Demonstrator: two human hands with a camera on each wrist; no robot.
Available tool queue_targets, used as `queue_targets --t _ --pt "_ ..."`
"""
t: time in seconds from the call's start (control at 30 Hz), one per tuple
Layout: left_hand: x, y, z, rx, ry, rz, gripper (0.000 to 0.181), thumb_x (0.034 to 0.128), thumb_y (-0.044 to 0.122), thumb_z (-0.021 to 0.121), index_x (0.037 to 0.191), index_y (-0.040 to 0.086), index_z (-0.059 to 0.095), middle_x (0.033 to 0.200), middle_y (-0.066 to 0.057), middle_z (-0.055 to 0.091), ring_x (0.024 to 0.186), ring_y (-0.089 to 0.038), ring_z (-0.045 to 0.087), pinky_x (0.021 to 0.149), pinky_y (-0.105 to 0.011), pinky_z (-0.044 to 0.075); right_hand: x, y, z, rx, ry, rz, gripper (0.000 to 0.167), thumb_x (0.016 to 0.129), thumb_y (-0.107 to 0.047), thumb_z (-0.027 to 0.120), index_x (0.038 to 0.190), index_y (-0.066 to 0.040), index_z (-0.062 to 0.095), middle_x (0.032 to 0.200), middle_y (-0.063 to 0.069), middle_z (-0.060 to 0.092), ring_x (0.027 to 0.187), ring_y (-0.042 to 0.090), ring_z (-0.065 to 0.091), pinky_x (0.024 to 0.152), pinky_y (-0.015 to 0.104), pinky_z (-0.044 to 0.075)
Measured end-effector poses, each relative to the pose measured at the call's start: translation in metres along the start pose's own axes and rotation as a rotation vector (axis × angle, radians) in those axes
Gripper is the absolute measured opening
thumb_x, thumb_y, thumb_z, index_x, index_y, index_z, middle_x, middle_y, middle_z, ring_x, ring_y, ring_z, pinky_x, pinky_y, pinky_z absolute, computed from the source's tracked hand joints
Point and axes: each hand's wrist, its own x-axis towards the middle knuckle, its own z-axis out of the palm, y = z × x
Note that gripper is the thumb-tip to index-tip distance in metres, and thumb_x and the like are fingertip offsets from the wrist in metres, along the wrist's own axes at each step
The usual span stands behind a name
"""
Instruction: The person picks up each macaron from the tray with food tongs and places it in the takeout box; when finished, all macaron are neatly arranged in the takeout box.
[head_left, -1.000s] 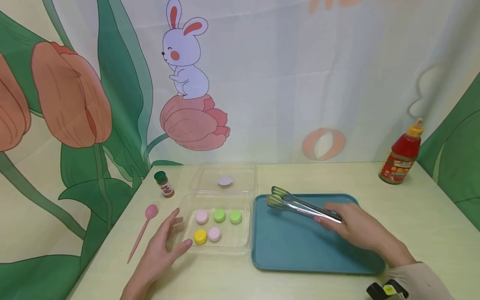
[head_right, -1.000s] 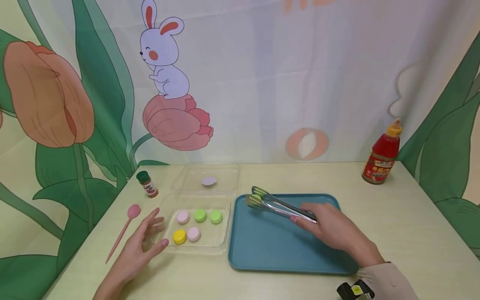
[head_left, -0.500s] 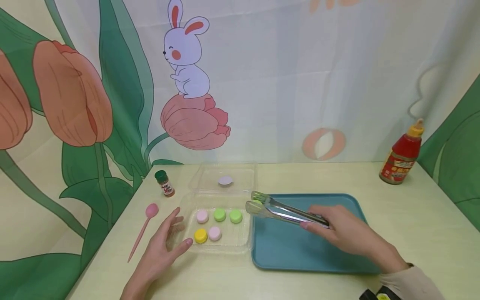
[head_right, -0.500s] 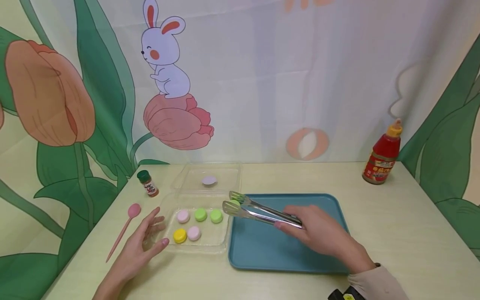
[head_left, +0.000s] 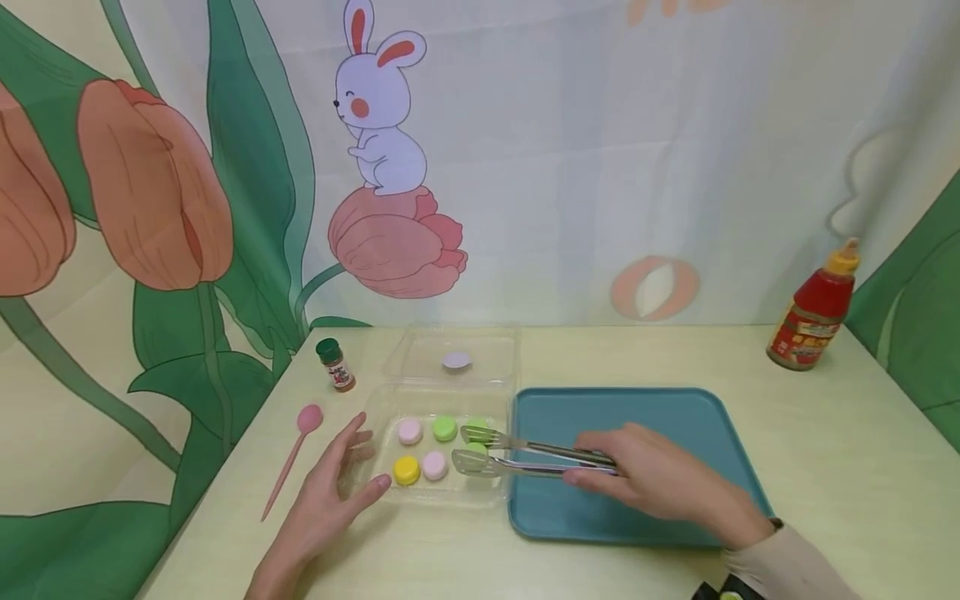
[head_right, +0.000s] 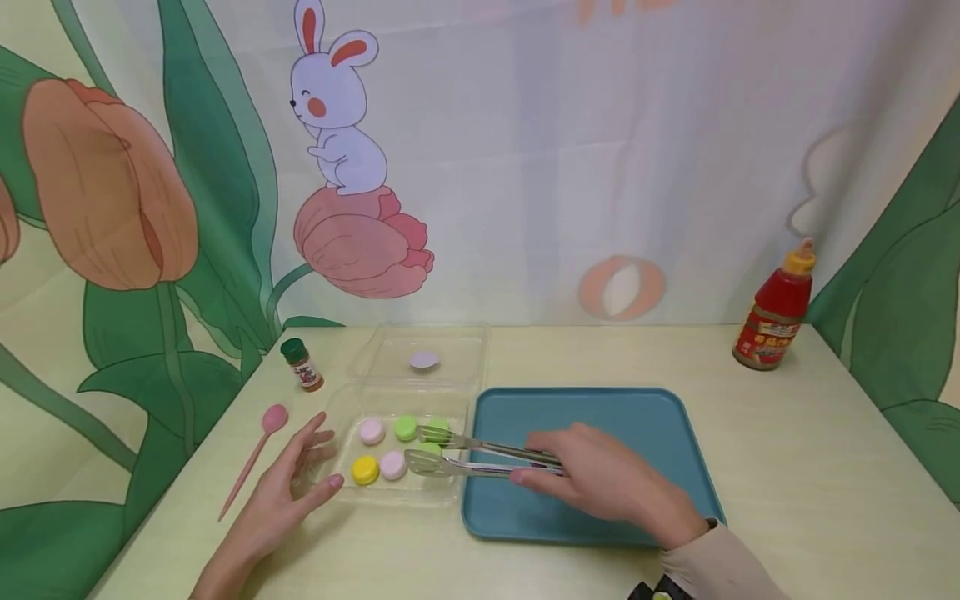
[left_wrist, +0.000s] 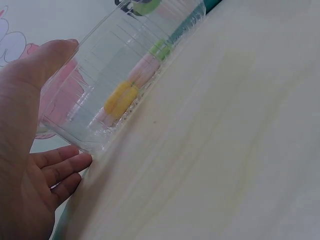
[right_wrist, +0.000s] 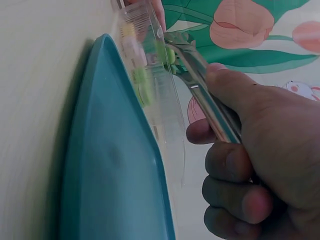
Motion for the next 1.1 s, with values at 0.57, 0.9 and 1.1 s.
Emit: queue_targets --t 0.57,0.9,1.1 --pt "-0.002 0.004 -0.001 -0.038 0.001 0.009 0.093 0.1007 0.036 0.086 0.176 0.025 0.031 0.163 -0.012 0.058 0.146 -0.032 0.063 0.122 -0.018 0.038 0.028 -0.057 -0.019 -0.253 -0.095 0.072 0.04 0.109 -0.048 0.072 0.079 -0.024 0.06 0.063 -0.01 0.042 0.054 0.005 0.038 0.053 0.027 0.031" --pt "-0.001 0.004 0.0 -0.027 -0.005 0.001 0.094 0.1008 0.037 0.085 0.176 0.025 0.031 0.164 -0.011 0.057 0.147 -0.032 0.062 0.127 -0.051 0.042 0.04 -0.081 -0.021 -0.353 -0.088 0.109 0.03 0.102 -0.042 0.082 0.082 -0.022 0.072 0.063 -0.01 0.057 0.054 0.008 0.052 0.053 0.029 0.04" --pt "-0.001 0.005 -0.001 -0.028 -0.002 0.007 0.094 0.1004 0.036 0.086 0.176 0.025 0.031 0.164 -0.012 0.058 0.147 -0.032 0.062 0.127 -0.044 0.043 0.041 -0.082 -0.02 -0.371 -0.086 0.12 0.031 0.102 -0.043 0.083 0.081 -0.022 0.071 0.063 -0.009 0.056 0.054 0.009 0.05 0.052 0.029 0.038"
